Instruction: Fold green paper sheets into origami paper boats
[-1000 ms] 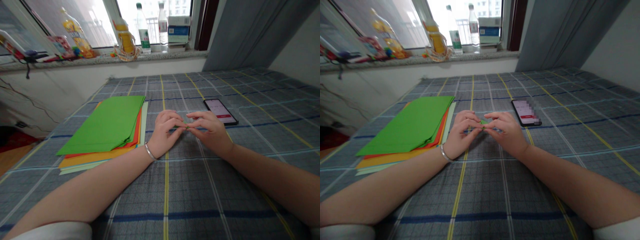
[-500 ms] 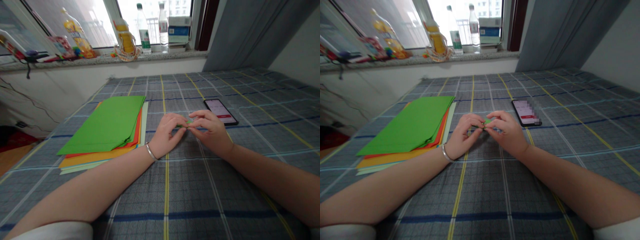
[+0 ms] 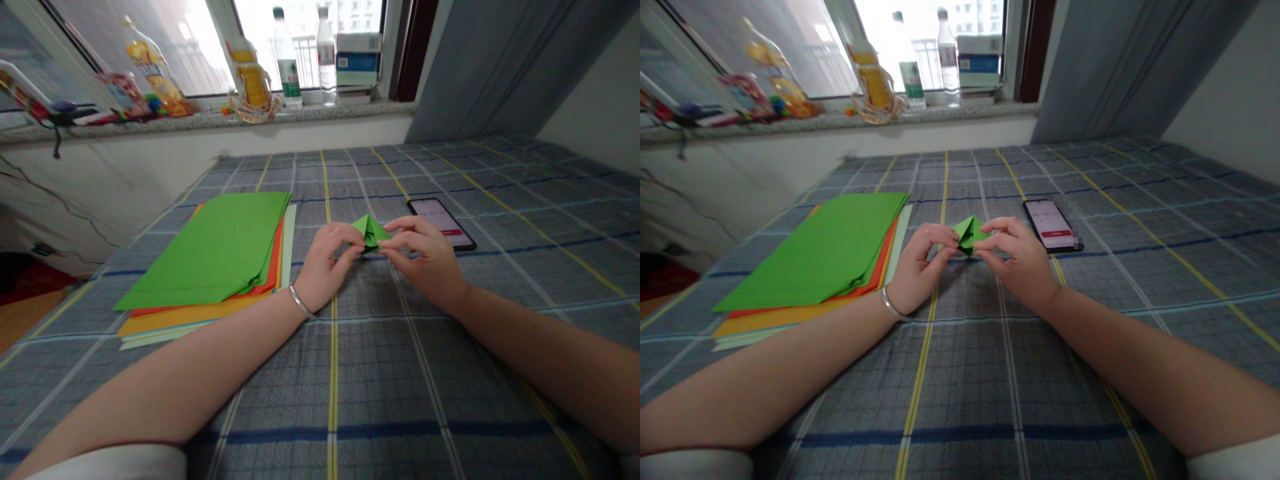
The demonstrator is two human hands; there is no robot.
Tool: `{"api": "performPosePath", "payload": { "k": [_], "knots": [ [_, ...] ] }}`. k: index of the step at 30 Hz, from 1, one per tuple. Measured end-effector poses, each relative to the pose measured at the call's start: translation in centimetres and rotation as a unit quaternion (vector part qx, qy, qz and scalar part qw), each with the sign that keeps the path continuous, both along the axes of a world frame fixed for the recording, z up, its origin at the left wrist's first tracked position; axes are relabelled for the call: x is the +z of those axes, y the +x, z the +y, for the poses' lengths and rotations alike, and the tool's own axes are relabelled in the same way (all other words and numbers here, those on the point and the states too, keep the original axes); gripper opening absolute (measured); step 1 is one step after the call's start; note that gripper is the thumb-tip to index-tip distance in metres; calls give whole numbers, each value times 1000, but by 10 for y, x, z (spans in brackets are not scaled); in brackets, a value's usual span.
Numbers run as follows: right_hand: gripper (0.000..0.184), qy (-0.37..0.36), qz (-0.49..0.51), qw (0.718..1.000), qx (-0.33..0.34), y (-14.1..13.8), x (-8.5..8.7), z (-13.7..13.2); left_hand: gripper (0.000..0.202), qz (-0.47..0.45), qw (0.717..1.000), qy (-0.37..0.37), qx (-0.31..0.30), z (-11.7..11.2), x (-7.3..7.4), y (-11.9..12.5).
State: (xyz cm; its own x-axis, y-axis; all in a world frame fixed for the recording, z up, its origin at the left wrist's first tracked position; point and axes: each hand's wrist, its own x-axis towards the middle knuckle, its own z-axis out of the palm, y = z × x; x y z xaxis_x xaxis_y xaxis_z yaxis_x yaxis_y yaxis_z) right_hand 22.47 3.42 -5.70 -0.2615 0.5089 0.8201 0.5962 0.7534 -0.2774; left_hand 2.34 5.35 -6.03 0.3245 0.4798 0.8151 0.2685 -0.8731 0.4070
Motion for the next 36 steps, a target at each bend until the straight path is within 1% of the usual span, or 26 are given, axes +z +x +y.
{"api": "performPosePath", "payload": {
  "k": [3,6,8,11,14,16,19,22,24,26,29,30,32,34,36],
  "knots": [
    [7,-4,4,1000,-8,1,2,0,4,-27,999,-16,-9,3,-3,-1],
    [5,-7,6,1000,-17,2,3,0,3,-56,997,-50,-21,5,-6,0],
    [4,-16,15,1000,-16,2,3,1,4,-81,993,-81,-26,5,-7,0],
    [6,-53,33,998,-5,1,2,0,6,-129,981,-141,-34,4,-8,2],
    [10,-103,51,993,14,-1,0,-1,9,-160,965,-207,-33,4,-9,4],
    [12,-124,55,991,15,-2,-1,-2,10,-166,956,-239,-28,6,-10,4],
    [20,-128,42,991,10,-2,-2,-1,11,-161,945,-281,-34,9,-12,4],
    [28,-110,21,994,18,0,-2,1,8,-154,937,-311,-41,12,-13,3],
    [25,-91,1,995,30,2,-1,3,5,-143,943,-298,-35,13,-14,1],
    [20,-79,-15,996,40,3,0,3,6,-110,958,-263,-19,14,-12,-2],
    [13,-90,-16,995,32,5,3,3,18,1,983,-181,32,12,-7,-8],
    [10,-95,-14,995,25,6,3,3,22,47,986,-150,54,11,-5,-10],
    [6,-100,-13,995,13,8,3,4,25,110,985,-106,79,9,-1,-13],
    [5,-99,-18,995,2,10,3,5,23,141,982,-89,87,8,1,-14],
    [5,-91,-28,995,-8,12,3,7,19,152,980,-91,94,6,2,-14]
  ]
}}
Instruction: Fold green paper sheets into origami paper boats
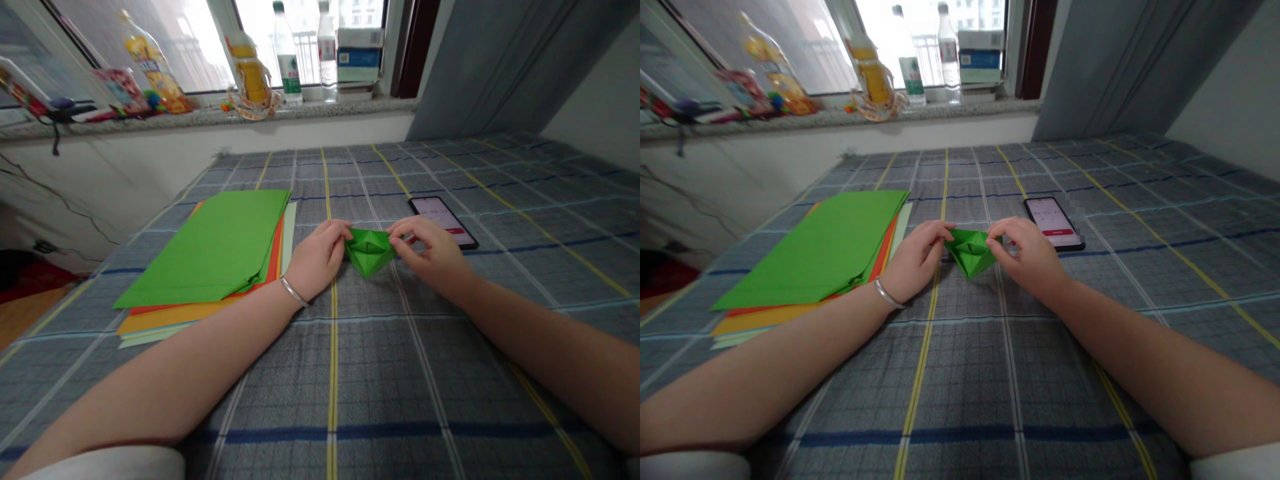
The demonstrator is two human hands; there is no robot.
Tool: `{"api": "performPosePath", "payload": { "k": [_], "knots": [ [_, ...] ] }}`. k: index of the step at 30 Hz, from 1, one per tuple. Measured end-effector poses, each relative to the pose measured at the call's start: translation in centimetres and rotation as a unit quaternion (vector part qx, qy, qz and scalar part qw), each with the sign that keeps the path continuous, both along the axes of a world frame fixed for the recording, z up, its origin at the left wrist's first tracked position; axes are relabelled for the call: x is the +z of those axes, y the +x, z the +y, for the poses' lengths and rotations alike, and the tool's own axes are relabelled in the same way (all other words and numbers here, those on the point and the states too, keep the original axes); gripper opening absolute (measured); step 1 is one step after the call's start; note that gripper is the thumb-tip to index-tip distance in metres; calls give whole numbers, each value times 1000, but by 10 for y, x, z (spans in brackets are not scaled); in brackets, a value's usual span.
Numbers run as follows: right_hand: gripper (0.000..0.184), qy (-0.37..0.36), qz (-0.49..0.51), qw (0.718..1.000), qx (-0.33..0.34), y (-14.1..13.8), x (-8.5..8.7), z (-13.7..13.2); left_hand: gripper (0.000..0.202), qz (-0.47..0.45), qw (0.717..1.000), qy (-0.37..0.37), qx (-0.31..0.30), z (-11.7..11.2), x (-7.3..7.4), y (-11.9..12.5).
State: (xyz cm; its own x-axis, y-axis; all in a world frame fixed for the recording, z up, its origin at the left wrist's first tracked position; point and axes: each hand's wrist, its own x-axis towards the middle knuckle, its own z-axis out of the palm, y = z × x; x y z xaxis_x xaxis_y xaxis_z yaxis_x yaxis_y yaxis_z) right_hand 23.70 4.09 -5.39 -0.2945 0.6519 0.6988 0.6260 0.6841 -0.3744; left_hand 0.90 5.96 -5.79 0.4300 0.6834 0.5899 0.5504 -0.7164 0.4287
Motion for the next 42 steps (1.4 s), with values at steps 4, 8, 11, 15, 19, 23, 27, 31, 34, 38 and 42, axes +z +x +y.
{"api": "performPosePath", "payload": {
  "k": [4,8,11,15,19,23,27,31,34,38,42],
  "knots": [
    [11,28,-51,998,-4,4,1,1,14,5,1000,-13,16,-3,1,1],
    [18,39,-116,992,-12,9,3,-1,14,0,999,-35,9,-2,0,1],
    [20,45,-144,988,-20,12,4,-1,16,-2,999,-51,9,0,-3,0],
    [22,44,-163,985,-36,15,4,-1,13,-27,995,-89,18,4,-6,-1],
    [21,33,-161,985,-57,17,6,0,6,-58,988,-137,34,8,-6,-2],
    [28,28,-170,982,-74,21,5,2,11,-111,975,-187,48,13,-8,-3],
    [38,16,-176,980,-87,26,3,6,11,-152,960,-231,52,19,-11,-4],
    [42,-9,-184,978,-98,29,2,9,10,-176,952,-245,44,22,-12,-5],
    [42,-25,-182,977,-107,29,3,9,11,-191,948,-252,44,23,-13,-6],
    [38,-47,-159,980,-113,28,3,10,11,-203,942,-263,53,25,-14,-6],
    [30,-92,-127,982,-105,30,0,14,13,-200,940,-266,71,29,-16,-6]
  ]
}}
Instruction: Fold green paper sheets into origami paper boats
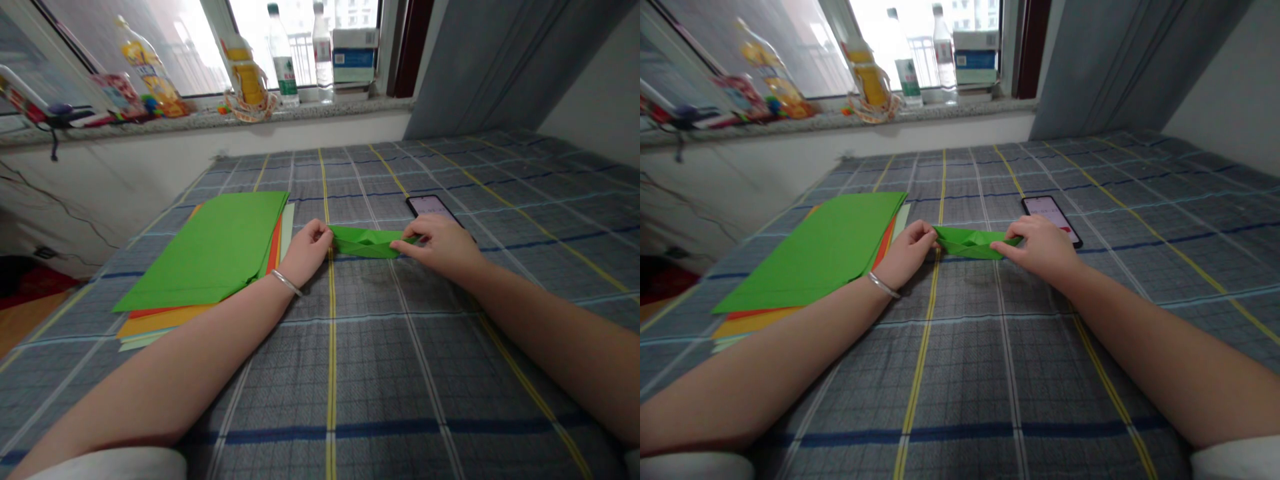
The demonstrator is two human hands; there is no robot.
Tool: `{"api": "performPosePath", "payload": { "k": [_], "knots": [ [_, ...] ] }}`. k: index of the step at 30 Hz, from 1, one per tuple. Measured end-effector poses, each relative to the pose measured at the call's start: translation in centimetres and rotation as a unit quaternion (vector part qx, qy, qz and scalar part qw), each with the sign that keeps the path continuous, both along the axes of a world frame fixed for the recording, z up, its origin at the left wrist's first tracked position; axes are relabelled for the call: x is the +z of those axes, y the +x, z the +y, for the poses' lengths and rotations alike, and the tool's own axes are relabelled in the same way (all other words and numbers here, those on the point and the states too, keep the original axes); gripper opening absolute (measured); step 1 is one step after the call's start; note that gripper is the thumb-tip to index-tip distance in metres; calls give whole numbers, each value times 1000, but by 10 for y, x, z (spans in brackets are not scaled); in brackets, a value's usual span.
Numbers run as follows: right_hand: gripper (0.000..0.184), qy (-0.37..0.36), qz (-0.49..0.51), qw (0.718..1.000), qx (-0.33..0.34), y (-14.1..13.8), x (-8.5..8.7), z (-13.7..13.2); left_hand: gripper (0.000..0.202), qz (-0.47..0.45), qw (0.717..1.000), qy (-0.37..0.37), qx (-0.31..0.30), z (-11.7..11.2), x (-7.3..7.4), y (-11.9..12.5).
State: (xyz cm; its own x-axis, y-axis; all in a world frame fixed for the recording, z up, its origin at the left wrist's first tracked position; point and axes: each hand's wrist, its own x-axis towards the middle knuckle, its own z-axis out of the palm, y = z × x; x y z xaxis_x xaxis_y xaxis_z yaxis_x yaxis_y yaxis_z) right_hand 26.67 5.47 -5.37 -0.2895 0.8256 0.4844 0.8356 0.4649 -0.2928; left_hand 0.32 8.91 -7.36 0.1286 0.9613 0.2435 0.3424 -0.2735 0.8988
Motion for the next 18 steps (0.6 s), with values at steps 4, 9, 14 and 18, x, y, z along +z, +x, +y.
{"api": "performPosePath", "payload": {
  "k": [4,9,14,18],
  "knots": [
    [26,-30,43,999,-1,2,-5,6,15,-5,1000,-2,-1,5,-3,0],
    [31,-86,144,985,-29,3,-11,13,15,-76,996,-28,-43,5,-6,0],
    [35,-156,217,964,-15,5,-17,18,16,-78,995,-28,-47,5,-8,0],
    [35,-159,193,968,-12,4,-15,16,14,-51,998,-6,-33,5,-7,-1]
  ]
}}
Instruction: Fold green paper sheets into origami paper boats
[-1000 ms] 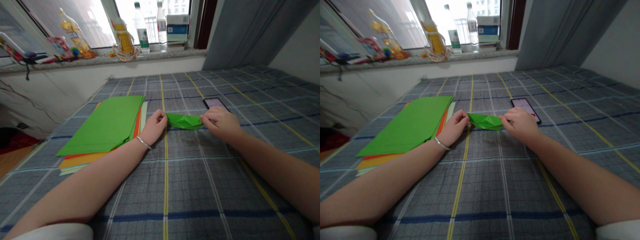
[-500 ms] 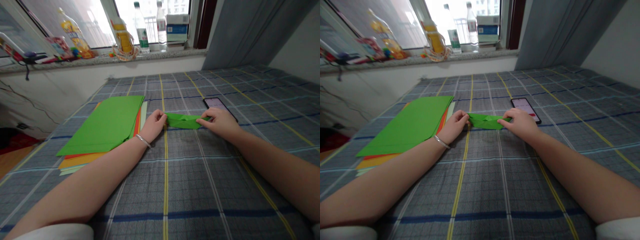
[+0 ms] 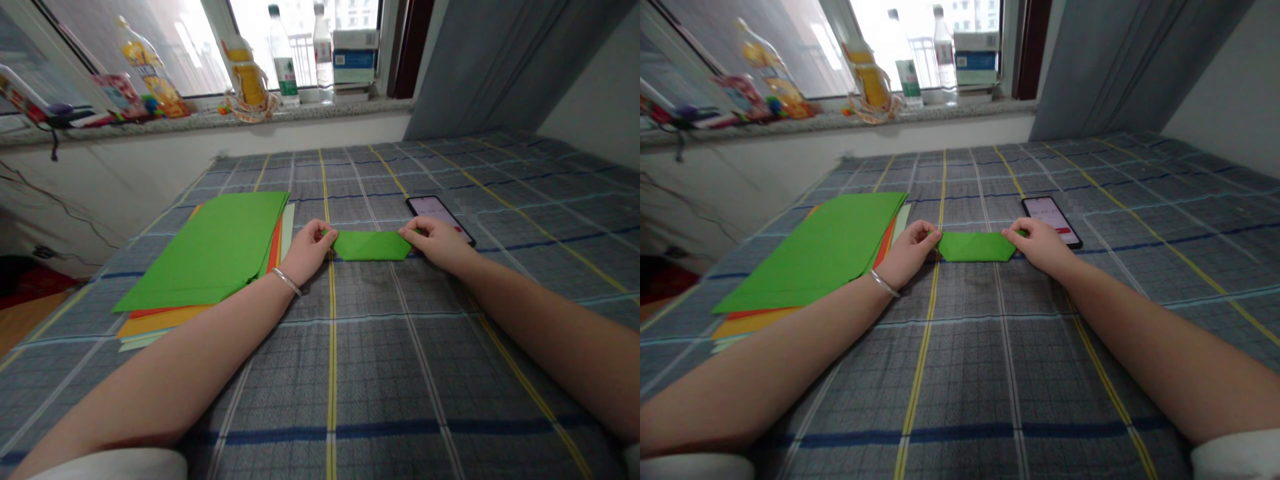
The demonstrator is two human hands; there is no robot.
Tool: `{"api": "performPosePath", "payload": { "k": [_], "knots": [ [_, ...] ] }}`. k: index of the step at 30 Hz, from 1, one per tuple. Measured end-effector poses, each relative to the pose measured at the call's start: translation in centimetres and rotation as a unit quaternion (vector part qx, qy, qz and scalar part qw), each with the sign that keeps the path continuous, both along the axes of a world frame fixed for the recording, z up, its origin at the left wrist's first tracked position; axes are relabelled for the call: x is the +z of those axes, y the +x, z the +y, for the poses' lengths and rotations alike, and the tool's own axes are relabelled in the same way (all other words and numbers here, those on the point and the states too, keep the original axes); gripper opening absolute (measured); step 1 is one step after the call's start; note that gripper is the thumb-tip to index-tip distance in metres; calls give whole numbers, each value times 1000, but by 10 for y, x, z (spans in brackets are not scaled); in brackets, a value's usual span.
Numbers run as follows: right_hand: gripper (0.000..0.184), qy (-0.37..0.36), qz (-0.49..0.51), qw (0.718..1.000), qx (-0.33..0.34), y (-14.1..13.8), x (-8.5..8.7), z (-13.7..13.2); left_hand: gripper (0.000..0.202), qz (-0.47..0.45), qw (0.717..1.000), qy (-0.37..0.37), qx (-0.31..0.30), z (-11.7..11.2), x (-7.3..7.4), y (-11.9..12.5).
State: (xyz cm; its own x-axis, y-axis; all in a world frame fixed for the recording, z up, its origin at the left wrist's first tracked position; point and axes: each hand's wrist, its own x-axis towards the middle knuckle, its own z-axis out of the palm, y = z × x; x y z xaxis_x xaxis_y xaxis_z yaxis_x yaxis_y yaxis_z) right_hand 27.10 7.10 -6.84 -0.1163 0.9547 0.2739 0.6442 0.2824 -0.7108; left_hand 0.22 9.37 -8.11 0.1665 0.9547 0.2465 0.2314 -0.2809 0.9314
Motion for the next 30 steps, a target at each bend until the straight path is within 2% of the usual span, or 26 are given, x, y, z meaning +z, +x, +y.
{"api": "performPosePath", "payload": {
  "k": [3,6,10,14,17,20,24,30],
  "knots": [
    [41,79,-89,993,16,-3,9,-6,9,32,997,67,-11,-8,4,2],
    [33,165,-171,970,53,-7,21,-13,6,83,980,171,-53,-20,10,6],
    [19,220,-276,930,107,-15,32,-23,3,153,928,325,-98,-34,18,9],
    [20,248,-356,892,124,-26,37,-37,6,168,873,434,-145,-38,20,10],
    [19,234,-414,874,103,-35,39,-46,5,179,850,465,-170,-38,18,12],
    [20,211,-426,875,89,-42,38,-49,5,194,840,474,-180,-39,17,15],
    [19,189,-419,884,86,-46,35,-47,4,188,848,460,-183,-40,17,17],
    [21,186,-445,871,93,-47,36,-44,2,169,859,452,-174,-39,18,16]
  ]
}}
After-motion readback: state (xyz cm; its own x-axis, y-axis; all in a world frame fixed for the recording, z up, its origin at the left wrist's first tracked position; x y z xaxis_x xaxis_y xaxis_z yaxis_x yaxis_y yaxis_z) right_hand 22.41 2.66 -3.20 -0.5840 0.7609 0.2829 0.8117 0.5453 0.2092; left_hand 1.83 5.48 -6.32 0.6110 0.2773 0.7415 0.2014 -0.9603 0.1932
